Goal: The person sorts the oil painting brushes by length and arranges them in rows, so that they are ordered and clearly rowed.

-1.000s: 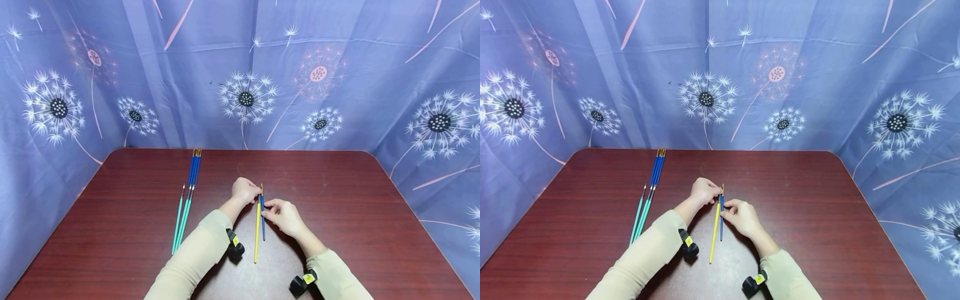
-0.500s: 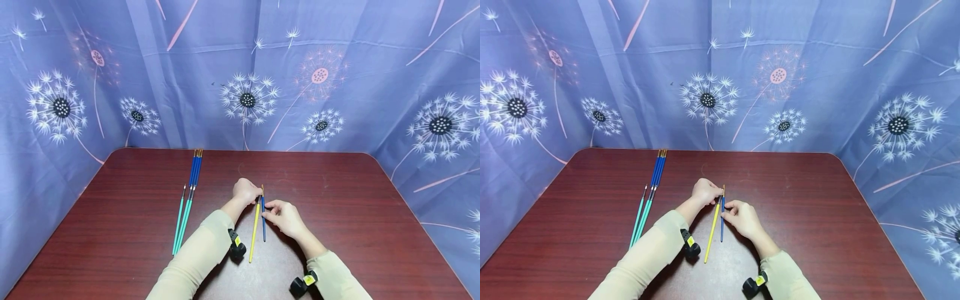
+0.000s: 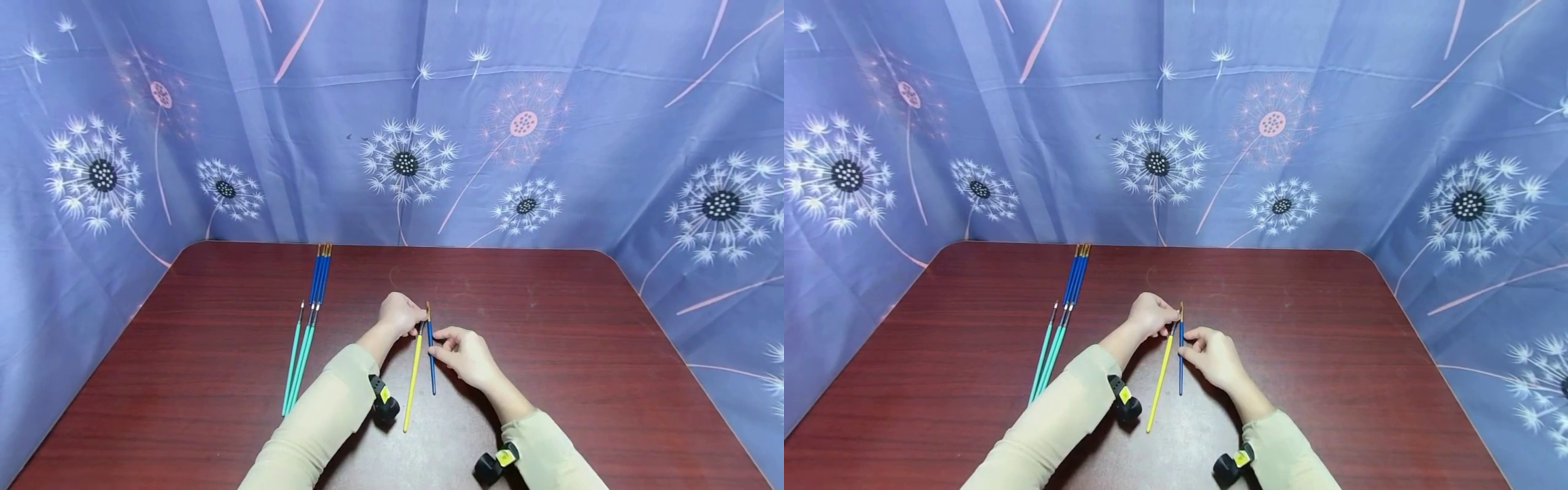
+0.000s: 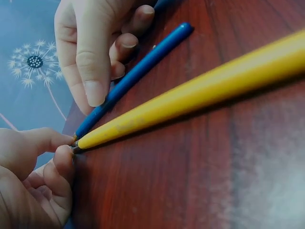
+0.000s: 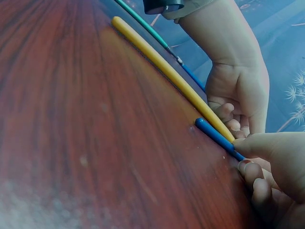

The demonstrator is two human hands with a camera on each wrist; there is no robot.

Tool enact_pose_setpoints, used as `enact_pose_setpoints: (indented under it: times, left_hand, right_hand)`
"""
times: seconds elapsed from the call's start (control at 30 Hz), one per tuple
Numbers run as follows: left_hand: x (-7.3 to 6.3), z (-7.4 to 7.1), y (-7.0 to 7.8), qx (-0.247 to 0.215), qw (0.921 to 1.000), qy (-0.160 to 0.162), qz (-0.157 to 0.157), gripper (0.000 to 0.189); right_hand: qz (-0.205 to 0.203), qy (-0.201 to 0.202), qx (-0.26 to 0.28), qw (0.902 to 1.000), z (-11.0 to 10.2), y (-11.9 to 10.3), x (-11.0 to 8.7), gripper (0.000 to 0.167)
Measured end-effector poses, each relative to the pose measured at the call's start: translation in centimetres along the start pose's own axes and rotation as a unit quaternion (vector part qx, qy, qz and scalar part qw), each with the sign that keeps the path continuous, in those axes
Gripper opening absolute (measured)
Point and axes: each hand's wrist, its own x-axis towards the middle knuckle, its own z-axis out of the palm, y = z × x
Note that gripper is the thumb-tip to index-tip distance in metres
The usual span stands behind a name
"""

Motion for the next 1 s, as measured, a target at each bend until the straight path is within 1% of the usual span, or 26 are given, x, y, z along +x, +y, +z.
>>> enact_pose_setpoints:
  times: [0.23, 0.4, 0.57, 0.73, 0.83, 0.9, 1.0]
  left_hand:
    - [-0.4, 0.4, -0.3, 0.028, 0.9986, 0.029, 0.034, 0.015]
    - [-1.0, 0.5, -0.2, 0.055, 0.9959, 0.045, 0.055, 0.016]
    - [-1.4, 0.5, 0.1, 0.089, 0.9927, 0.058, 0.059, 0.019]
    - [-1.1, 0.5, 0.0, 0.111, 0.9886, 0.080, 0.063, 0.022]
    - [-0.8, 0.4, -0.3, 0.104, 0.9884, 0.088, 0.069, 0.021]
    - [-0.7, 0.3, -0.5, 0.077, 0.9917, 0.081, 0.063, 0.020]
    - [-0.5, 0.2, -0.8, 0.017, 0.9963, 0.065, 0.053, 0.018]
  right_hand:
    - [-0.003, 0.002, -0.001, 1.0000, 0.0, 0.0, -0.1, 0.026]
    - [0.000, -0.001, 0.001, 1.0000, 0.0, -0.1, -0.1, 0.026]
    - [0.012, -0.002, 0.001, 0.9999, -0.1, -0.2, -0.1, 0.025]
    - [0.012, -0.003, -0.001, 0.9999, -0.2, -0.3, -0.1, 0.026]
    - [0.011, -0.003, -0.002, 0.9999, -0.2, -0.3, -0.1, 0.027]
    - [0.012, -0.002, -0.002, 0.9999, -0.2, -0.3, -0.1, 0.028]
    - [0.000, -0.002, -0.009, 1.0000, -0.1, -0.1, -0.1, 0.031]
